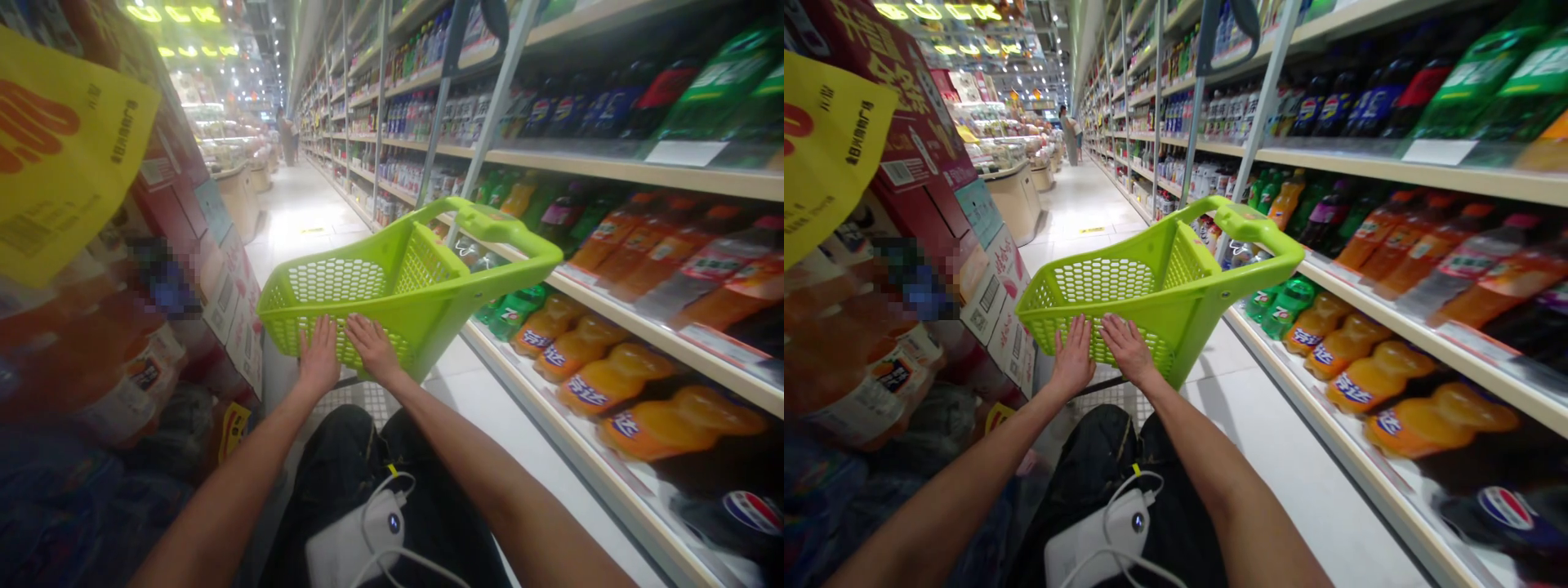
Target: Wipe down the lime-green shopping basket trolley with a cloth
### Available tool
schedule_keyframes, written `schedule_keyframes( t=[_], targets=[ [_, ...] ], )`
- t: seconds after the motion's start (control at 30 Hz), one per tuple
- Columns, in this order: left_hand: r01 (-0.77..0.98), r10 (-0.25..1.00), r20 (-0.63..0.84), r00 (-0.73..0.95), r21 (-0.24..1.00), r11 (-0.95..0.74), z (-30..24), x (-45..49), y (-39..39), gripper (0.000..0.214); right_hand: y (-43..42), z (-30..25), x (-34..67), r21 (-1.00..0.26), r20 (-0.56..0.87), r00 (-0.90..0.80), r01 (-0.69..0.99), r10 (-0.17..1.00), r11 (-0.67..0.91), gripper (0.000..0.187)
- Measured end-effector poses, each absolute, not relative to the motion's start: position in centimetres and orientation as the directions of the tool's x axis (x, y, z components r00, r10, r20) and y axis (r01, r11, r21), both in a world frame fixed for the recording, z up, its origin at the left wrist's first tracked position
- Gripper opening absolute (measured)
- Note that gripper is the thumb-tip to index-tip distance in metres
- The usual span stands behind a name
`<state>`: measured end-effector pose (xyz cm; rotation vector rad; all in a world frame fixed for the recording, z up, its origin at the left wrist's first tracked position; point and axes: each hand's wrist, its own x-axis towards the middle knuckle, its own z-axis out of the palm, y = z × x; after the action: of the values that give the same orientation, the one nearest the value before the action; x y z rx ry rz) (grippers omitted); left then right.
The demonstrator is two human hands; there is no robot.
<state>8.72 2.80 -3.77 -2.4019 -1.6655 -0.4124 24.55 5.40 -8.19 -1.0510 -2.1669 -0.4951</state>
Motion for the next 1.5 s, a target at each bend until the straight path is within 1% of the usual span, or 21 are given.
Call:
schedule_keyframes(
  t=[0.1,0.2,0.27,0.37,0.47,0.57,0.67,0.77,0.9,0.97,1.07,1.13,1.17,1.23,1.33,1.4,1.47,1.5],
  targets=[
    [0.931,0.88,0.326,0.346,-0.004,-0.364,-4.0,8.9,2.7,0.072,4.5,-10.0,25.2,0.072,0.68,-0.491,0.784,0.545,0.617,0.042],
    [0.928,0.875,0.328,0.356,-0.018,-0.371,-4.0,9.2,2.6,0.071,3.7,-10.2,25.9,0.098,0.692,-0.5,0.78,0.521,0.618,0.041],
    [0.927,0.871,0.335,0.361,-0.028,-0.373,-3.8,9.7,2.7,0.07,3.4,-9.1,26.3,0.095,0.732,-0.463,0.795,0.499,0.599,0.041],
    [0.925,0.862,0.35,0.367,-0.038,-0.378,-3.2,10.6,2.8,0.069,3.6,-6.2,26.9,0.055,0.802,-0.366,0.832,0.472,0.552,0.041],
    [0.921,0.857,0.353,0.376,-0.043,-0.387,-2.7,11.6,3.0,0.069,4.2,-4.3,27.6,0.016,0.82,-0.308,0.855,0.483,0.519,0.042],
    [0.914,0.85,0.347,0.396,-0.06,-0.401,-2.6,12.4,3.0,0.069,4.6,-5.0,28.5,0.049,0.795,-0.352,0.849,0.495,0.525,0.041],
    [0.904,0.84,0.344,0.42,-0.08,-0.419,-2.8,12.8,2.9,0.067,4.3,-7.4,29.3,0.106,0.767,-0.411,0.839,0.493,0.534,0.039],
    [0.896,0.83,0.345,0.438,-0.088,-0.436,-3.1,12.9,2.7,0.069,3.5,-9.4,29.7,0.133,0.737,-0.445,0.833,0.508,0.537,0.037],
    [0.876,0.802,0.367,0.471,-0.089,-0.474,-2.9,13.2,2.5,0.071,2.6,-9.3,30.0,0.17,0.728,-0.482,0.815,0.487,0.553,0.036],
    [0.868,0.785,0.388,0.484,-0.096,-0.488,-2.6,13.5,2.4,0.071,2.3,-7.8,30.5,0.169,0.769,-0.445,0.834,0.46,0.525,0.037],
    [0.863,0.769,0.408,0.491,-0.111,-0.492,-1.8,14.2,2.4,0.069,2.5,-4.6,31.5,0.106,0.867,-0.289,0.903,0.406,0.416,0.04],
    [0.863,0.769,0.407,0.493,-0.116,-0.492,-1.3,14.8,2.4,0.069,2.8,-3.1,32.3,0.067,0.898,-0.216,0.929,0.383,0.365,0.041],
    [0.862,0.771,0.401,0.495,-0.117,-0.493,-1.2,15.1,2.4,0.069,3.0,-2.7,32.7,0.066,0.899,-0.211,0.931,0.384,0.358,0.041],
    [0.853,0.768,0.384,0.512,-0.123,-0.507,-0.9,15.6,2.4,0.07,3.2,-3.1,33.2,0.095,0.874,-0.258,0.922,0.412,0.375,0.041],
    [0.831,0.752,0.364,0.549,-0.138,-0.539,-0.9,16.3,2.1,0.069,2.7,-5.4,33.5,0.15,0.8,-0.36,0.895,0.481,0.42,0.039],
    [0.821,0.746,0.355,0.564,-0.146,-0.552,-1.0,16.7,1.9,0.068,2.1,-6.9,33.5,0.161,0.751,-0.406,0.877,0.52,0.452,0.039],
    [0.816,0.743,0.348,0.572,-0.149,-0.558,-0.9,16.9,1.8,0.068,1.4,-7.3,33.8,0.163,0.738,-0.428,0.863,0.522,0.478,0.04],
    [0.814,0.741,0.346,0.576,-0.15,-0.562,-0.9,17.1,1.8,0.069,1.1,-6.9,34.0,0.163,0.755,-0.422,0.863,0.503,0.479,0.04]
  ],
)
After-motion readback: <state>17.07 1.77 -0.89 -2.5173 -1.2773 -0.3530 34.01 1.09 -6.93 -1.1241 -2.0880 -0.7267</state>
